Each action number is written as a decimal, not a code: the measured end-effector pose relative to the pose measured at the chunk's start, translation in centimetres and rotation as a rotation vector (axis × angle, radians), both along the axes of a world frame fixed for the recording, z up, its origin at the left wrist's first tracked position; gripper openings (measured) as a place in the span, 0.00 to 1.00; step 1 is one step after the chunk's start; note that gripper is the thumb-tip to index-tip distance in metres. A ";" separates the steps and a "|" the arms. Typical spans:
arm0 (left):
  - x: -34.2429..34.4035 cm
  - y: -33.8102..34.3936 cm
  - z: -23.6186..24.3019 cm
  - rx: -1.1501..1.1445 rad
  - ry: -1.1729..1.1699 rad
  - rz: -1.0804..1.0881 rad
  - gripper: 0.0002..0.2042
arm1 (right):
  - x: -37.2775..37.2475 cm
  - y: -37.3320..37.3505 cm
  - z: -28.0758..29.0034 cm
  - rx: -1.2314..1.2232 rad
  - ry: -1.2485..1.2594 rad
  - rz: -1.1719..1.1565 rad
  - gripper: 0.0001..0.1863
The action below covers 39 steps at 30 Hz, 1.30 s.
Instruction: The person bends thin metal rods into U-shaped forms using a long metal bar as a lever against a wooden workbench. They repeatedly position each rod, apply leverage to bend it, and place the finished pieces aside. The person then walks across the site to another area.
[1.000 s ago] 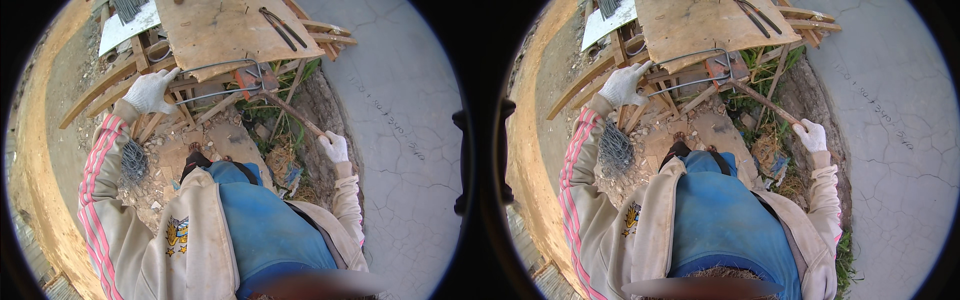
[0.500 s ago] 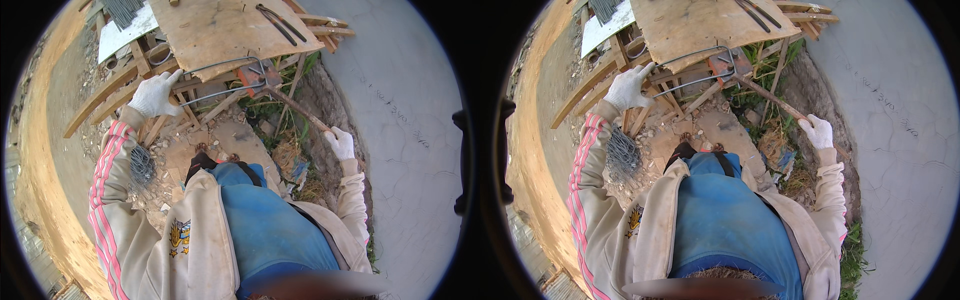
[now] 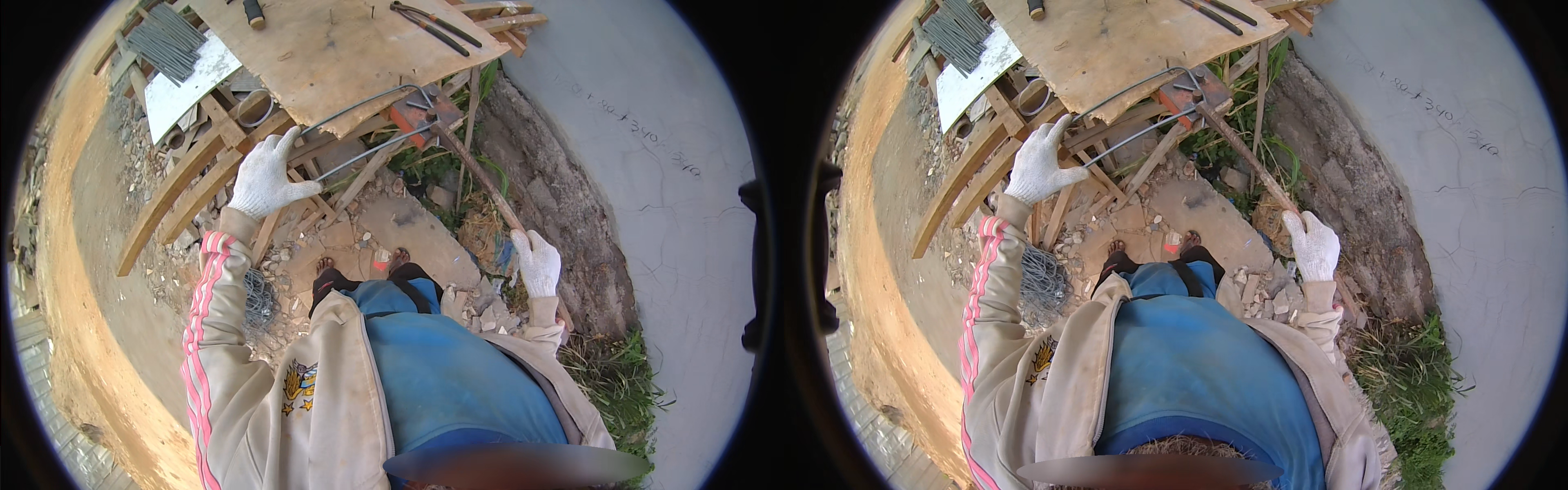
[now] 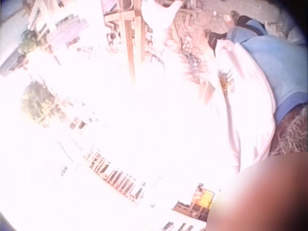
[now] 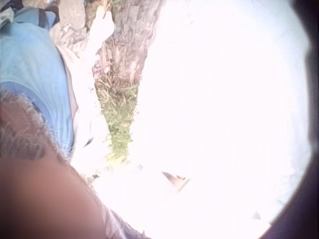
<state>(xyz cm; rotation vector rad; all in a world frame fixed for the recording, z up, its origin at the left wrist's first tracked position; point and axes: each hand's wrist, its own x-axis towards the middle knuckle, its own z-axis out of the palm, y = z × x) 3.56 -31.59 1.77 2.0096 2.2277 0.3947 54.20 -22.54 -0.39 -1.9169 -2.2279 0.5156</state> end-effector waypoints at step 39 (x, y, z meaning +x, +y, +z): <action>-8.3 4.4 -8.2 -0.184 -1.295 -0.228 0.22 | -21.3 -25.2 1.1 0.138 0.108 -0.618 0.20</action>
